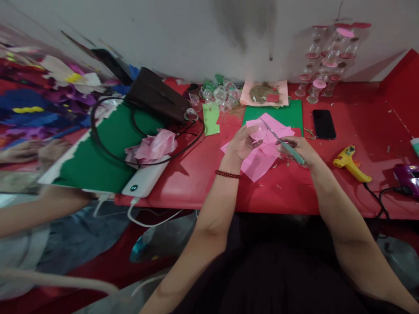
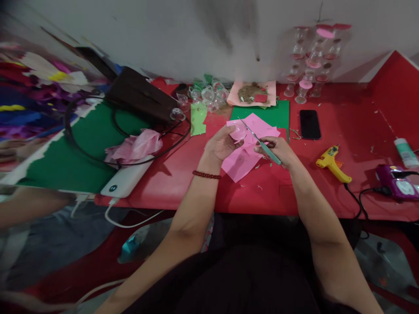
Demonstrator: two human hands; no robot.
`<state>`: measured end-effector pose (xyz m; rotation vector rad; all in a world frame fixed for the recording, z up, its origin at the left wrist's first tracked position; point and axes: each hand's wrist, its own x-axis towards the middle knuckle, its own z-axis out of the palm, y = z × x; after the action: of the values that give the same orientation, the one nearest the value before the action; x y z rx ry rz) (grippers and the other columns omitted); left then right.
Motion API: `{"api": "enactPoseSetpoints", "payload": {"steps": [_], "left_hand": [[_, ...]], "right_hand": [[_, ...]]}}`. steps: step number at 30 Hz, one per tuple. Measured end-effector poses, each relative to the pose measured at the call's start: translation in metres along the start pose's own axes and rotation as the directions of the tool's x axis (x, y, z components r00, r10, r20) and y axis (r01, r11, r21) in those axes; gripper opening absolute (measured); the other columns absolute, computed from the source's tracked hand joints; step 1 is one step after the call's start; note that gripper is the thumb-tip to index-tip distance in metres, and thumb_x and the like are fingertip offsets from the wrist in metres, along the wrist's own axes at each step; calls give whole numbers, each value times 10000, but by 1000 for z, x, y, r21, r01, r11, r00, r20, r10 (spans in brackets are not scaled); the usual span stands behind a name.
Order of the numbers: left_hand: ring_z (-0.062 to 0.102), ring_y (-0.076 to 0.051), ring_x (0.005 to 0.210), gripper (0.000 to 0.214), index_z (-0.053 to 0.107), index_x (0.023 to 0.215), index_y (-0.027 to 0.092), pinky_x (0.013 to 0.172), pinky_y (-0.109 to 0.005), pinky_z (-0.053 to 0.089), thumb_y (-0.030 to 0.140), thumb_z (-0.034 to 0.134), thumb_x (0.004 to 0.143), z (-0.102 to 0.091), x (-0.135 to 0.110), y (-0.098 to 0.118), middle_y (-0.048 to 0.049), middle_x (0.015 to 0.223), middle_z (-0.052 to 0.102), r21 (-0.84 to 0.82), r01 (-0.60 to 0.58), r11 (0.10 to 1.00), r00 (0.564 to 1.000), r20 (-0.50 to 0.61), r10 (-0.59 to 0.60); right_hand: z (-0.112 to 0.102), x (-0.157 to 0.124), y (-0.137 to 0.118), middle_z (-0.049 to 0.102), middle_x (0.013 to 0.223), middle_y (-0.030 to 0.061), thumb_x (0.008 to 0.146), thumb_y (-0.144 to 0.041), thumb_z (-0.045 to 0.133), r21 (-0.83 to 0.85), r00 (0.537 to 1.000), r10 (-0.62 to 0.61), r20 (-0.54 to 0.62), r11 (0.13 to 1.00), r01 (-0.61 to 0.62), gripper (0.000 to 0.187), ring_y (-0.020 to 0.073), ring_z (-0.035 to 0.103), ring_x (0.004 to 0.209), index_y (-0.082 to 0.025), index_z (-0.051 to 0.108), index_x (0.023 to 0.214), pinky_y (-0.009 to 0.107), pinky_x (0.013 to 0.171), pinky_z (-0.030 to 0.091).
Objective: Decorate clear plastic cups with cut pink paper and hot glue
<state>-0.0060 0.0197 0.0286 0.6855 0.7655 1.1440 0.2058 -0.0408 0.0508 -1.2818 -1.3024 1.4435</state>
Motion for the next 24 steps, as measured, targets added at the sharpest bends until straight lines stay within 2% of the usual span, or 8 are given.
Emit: {"api": "enactPoseSetpoints", "payload": {"steps": [4, 8, 17, 24], "left_hand": [[727, -188, 871, 444, 685, 909, 238, 767, -342, 563, 309, 970, 577, 0, 0, 0, 7, 883, 760, -19, 3, 1000, 1000, -10, -4], [760, -205, 942, 412, 695, 934, 231, 836, -365, 610, 284, 943, 610, 0, 0, 1, -13, 941, 790, -73, 32, 997, 999, 25, -30], [767, -168, 862, 333, 735, 938, 191, 732, -275, 608, 245, 924, 668, 2, 0, 3, -32, 946, 798, -100, 37, 994, 999, -21, -39], [765, -171, 832, 271, 748, 935, 198, 698, -266, 596, 244, 887, 706, 2, 1, 5, -39, 930, 802, -110, 59, 992, 996, -53, -65]], "right_hand": [[2, 0, -3, 517, 541, -82, 481, -481, 1007, -6, 1000, 7, -20, 1000, -7, 538, 66, 412, 501, -172, 753, 842, 233, 466, 264], [2, 1, -2, 546, 573, -69, 486, -490, 1002, -33, 1000, -13, -12, 999, 12, 535, 79, 450, 540, -172, 751, 835, 238, 483, 274], [3, -1, -3, 559, 563, -61, 488, -514, 1008, -38, 1000, -1, -2, 999, 1, 539, 78, 447, 517, -181, 758, 831, 237, 457, 278], [3, -2, -3, 565, 571, -57, 504, -524, 996, -25, 1000, 13, -12, 1000, -14, 546, 74, 433, 496, -182, 765, 862, 237, 446, 273]]}}
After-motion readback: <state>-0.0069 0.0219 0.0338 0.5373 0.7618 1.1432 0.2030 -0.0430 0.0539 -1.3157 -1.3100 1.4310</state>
